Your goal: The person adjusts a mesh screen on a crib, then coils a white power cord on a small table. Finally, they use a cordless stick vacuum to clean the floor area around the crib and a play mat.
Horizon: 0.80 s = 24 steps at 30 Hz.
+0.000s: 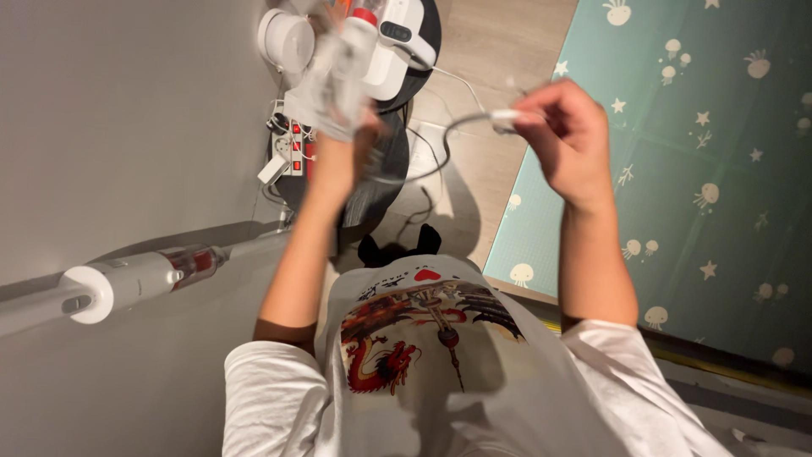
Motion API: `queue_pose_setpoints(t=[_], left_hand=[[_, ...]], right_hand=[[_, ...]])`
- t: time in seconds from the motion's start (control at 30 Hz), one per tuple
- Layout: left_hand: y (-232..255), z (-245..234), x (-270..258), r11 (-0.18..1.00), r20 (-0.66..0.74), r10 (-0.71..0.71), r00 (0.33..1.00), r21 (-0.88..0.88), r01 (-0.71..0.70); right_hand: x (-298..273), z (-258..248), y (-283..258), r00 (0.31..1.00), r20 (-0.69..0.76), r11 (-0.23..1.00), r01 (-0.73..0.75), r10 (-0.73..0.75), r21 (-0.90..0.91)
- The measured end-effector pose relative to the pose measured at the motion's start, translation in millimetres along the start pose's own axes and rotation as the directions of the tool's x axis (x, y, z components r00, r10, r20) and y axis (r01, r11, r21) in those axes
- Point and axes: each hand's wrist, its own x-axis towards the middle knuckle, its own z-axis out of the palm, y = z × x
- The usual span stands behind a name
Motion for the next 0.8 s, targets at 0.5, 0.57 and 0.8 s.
queue_pose_setpoints(t=[0.5, 0.57, 0.8], left_hand=[[35, 40, 0, 0.996, 0.287, 0.073, 0.955, 0.037, -0.087], [38, 23, -2, 0.978, 0.359, 0.21, 0.909, -0.064, -0.2], [60, -27, -18, 0.957, 0.333, 0.192, 0.923, 0.143, -0.251]], right_hand=[[49, 64, -11, 0.962, 0.132, 0.949, 0.204, -0.24, 0.241], [55, 51, 29, 0.978, 0.011, 0.948, 0.2, -0.209, 0.246], [76, 68, 230, 0.927, 0.362, 0.961, 0.005, 0.098, -0.275]])
